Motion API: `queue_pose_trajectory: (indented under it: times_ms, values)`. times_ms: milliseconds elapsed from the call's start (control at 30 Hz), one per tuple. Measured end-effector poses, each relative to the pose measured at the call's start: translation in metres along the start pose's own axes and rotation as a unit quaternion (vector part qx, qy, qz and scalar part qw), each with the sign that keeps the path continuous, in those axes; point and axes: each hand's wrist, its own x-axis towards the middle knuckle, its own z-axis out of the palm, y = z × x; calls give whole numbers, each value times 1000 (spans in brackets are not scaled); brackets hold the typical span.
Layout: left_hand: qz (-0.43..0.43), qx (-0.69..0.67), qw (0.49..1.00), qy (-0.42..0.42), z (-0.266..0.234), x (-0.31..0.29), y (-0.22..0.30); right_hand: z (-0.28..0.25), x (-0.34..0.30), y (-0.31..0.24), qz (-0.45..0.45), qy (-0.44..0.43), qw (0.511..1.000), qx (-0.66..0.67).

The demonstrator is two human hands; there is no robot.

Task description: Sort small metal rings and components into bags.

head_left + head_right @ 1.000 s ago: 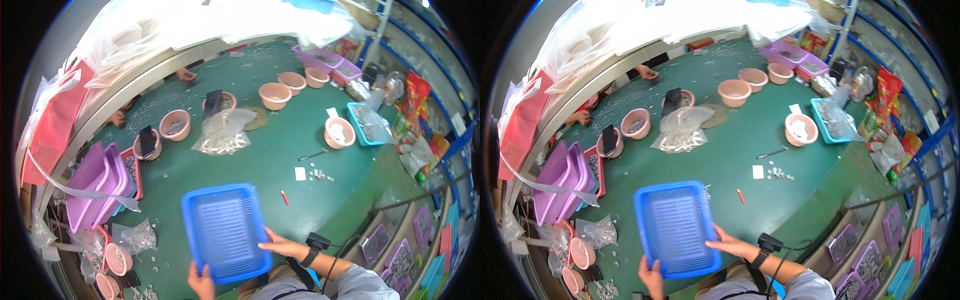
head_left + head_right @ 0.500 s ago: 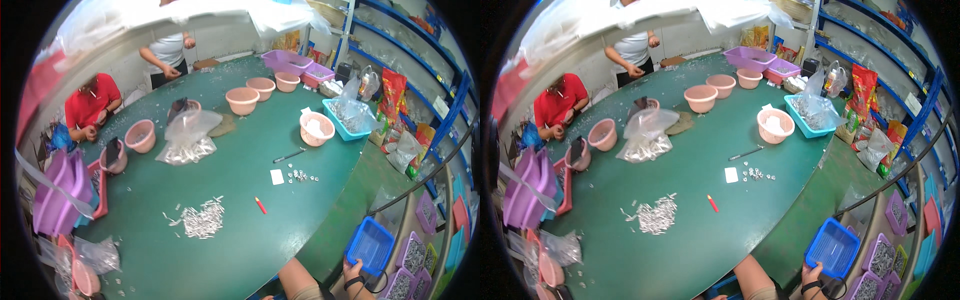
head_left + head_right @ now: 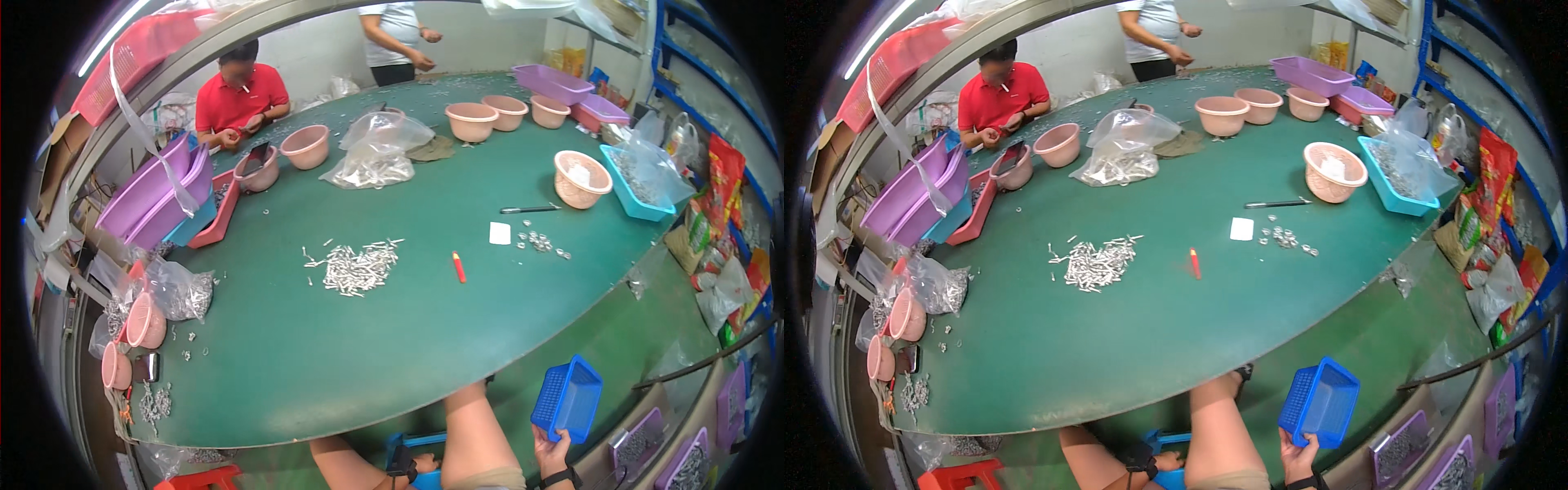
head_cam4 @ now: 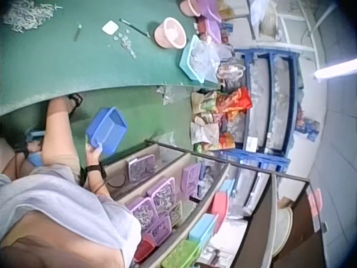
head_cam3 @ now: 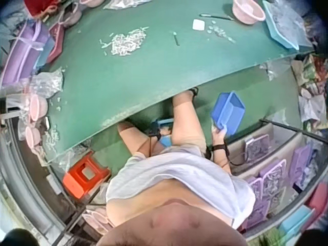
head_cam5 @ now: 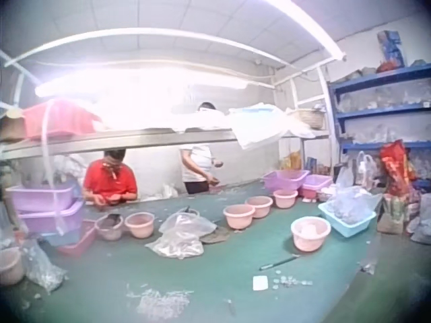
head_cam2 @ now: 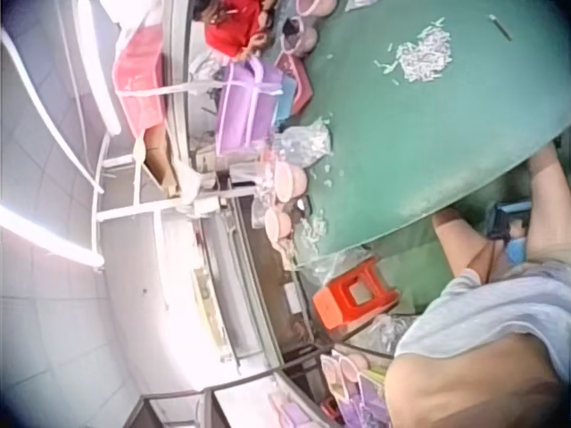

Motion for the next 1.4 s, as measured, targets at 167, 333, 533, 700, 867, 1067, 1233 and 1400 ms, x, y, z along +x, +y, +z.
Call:
queue_pose_trajectory:
  times_ms: [167, 333, 533, 700, 867, 1067, 1233, 1400]
  values:
    - [43, -95, 993, 47, -30, 5, 9, -11, 18, 6, 28, -6, 997, -65]
    - [61, -159, 984, 51, -96, 22, 14, 5, 4, 10, -17, 183, 951, -247]
    - [55, -221, 973, 35, -153, 25, 25, 76, -13, 8, 2, 184, 949, -257]
    - [86, -275, 953, 89, -162, 8, 38, 121, -4, 5, 32, 55, 928, -366]
    - [102, -350, 912, 188, -142, -31, 35, 166, -40, 50, 107, -73, 837, -531]
    - [119, -446, 841, 282, -114, -94, 45, 127, -109, 78, 170, -279, 827, -457]
    - [112, -531, 771, 333, -99, -133, 47, 106, -77, 110, 71, -467, 573, -670]
    - [4, -632, 716, 296, -110, -157, 15, 216, -97, 14, 86, -454, 566, -682]
